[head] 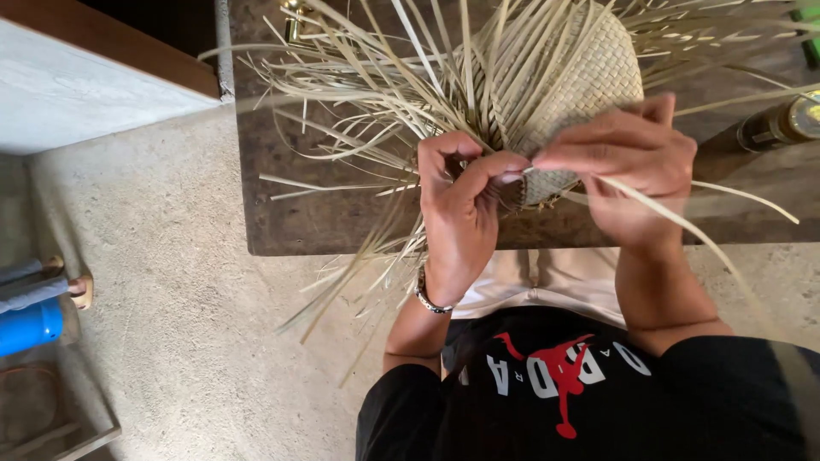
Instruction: Weaving dried palm leaves into a basket on a wooden table
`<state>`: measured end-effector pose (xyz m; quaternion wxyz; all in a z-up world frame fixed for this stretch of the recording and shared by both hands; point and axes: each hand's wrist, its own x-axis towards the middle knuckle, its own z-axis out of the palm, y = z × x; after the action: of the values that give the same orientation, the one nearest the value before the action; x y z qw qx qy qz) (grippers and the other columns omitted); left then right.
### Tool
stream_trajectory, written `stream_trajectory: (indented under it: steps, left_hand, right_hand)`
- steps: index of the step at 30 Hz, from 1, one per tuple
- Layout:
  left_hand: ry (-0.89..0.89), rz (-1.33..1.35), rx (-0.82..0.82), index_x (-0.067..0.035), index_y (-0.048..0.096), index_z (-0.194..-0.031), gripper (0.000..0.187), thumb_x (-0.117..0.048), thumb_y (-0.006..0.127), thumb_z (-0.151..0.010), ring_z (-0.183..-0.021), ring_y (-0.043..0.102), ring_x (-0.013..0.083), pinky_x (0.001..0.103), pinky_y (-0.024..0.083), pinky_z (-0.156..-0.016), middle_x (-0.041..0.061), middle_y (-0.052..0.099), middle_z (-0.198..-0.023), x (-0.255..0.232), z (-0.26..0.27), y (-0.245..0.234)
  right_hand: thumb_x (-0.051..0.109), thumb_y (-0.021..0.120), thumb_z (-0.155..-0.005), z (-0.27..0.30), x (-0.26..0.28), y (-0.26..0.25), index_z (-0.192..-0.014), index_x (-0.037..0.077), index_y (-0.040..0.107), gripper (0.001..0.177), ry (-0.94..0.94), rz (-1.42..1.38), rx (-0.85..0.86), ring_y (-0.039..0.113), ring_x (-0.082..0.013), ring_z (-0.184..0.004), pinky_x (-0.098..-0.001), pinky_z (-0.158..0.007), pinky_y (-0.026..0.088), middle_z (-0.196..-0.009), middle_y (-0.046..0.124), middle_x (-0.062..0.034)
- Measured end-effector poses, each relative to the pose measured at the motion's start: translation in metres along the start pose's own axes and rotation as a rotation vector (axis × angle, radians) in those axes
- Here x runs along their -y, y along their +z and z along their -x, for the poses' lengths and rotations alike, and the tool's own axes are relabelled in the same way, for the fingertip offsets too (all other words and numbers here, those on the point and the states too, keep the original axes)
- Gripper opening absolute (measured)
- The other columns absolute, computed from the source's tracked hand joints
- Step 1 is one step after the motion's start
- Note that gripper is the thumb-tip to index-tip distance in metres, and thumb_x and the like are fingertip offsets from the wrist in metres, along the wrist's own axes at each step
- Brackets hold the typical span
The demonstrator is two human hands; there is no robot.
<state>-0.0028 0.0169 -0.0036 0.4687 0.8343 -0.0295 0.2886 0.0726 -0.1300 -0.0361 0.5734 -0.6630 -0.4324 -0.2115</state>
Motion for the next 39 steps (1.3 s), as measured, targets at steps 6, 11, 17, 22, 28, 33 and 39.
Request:
stream_trajectory:
  steps: [6,11,17,22,28,33,39]
  left_hand:
    - [-0.016,-0.034,0.085,-0.007,0.066,-0.092,0.009,-0.001,0.061,-0.088,-0.09,0.047,0.0201,0.025,0.052,-0.072,0.007,0.041,-0.094,-0.002,-0.009,-0.007]
    - [-0.084,-0.071,0.129,-0.016,0.067,-0.093,0.022,0.002,0.07,-0.081,-0.086,0.051,0.0179,0.028,0.045,-0.076,0.002,0.047,-0.09,-0.005,-0.014,-0.012]
    - [-0.074,-0.05,0.138,-0.013,0.068,-0.092,0.031,0.007,0.071,-0.069,-0.085,0.051,0.0177,0.028,0.044,-0.073,0.002,0.051,-0.09,-0.002,-0.011,-0.01]
    - [-0.198,0.185,-0.002,-0.014,0.066,-0.087,0.021,0.0,0.074,-0.074,-0.078,0.052,0.0086,0.021,0.046,-0.07,-0.002,0.048,-0.089,0.001,-0.007,-0.004]
    - [-0.161,0.176,0.06,-0.014,0.064,-0.093,0.016,-0.011,0.072,-0.08,-0.081,0.052,0.0109,0.022,0.046,-0.07,0.0,0.049,-0.092,0.003,-0.007,-0.01]
    - [-0.186,0.162,-0.058,-0.012,0.057,-0.08,0.009,-0.014,0.066,-0.082,-0.076,0.048,0.0122,0.023,0.041,-0.07,0.001,0.045,-0.084,-0.011,-0.012,0.001]
    - [-0.143,0.107,-0.183,-0.012,0.051,-0.075,0.015,-0.01,0.066,-0.079,-0.076,0.046,0.0141,0.027,0.039,-0.07,0.002,0.043,-0.08,-0.006,-0.01,0.011]
  right_hand:
    - [0.016,0.057,-0.091,-0.019,-0.022,0.016,-0.074,0.018,0.075,0.025,-0.329,0.307,-0.265,0.048,-0.0215,-0.071,-0.0385,-0.084,0.022,-0.078,0.066,0.0023]
    - [0.024,0.068,-0.082,-0.036,-0.009,0.015,-0.076,0.021,0.076,0.011,-0.43,0.229,-0.203,0.045,-0.0183,-0.076,-0.0387,-0.083,0.02,-0.079,0.066,0.0076]
    - [0.039,0.076,-0.075,-0.005,-0.025,0.014,-0.081,0.012,0.069,0.029,-0.286,0.283,-0.284,0.049,-0.0234,-0.072,-0.0389,-0.079,0.027,-0.08,0.066,-0.0022]
    - [0.032,0.07,-0.083,0.016,0.002,0.006,-0.084,0.011,0.07,0.021,0.095,0.305,-0.102,0.044,-0.0194,-0.083,-0.04,-0.093,0.021,-0.092,0.063,0.0042]
    - [0.015,0.073,-0.084,0.017,0.003,0.02,-0.086,0.007,0.07,0.009,0.073,0.273,-0.183,0.048,-0.0236,-0.078,-0.0385,-0.094,0.02,-0.08,0.063,-0.0055]
    - [0.011,0.07,-0.086,0.003,0.027,0.023,-0.072,0.004,0.058,0.019,0.175,0.292,-0.214,0.041,-0.0254,-0.066,-0.0439,-0.083,0.023,-0.069,0.05,-0.007]
    - [0.008,0.069,-0.085,-0.003,0.032,0.023,-0.069,0.003,0.056,0.02,0.198,0.29,-0.21,0.039,-0.025,-0.064,-0.0428,-0.082,0.024,-0.065,0.048,-0.0077]
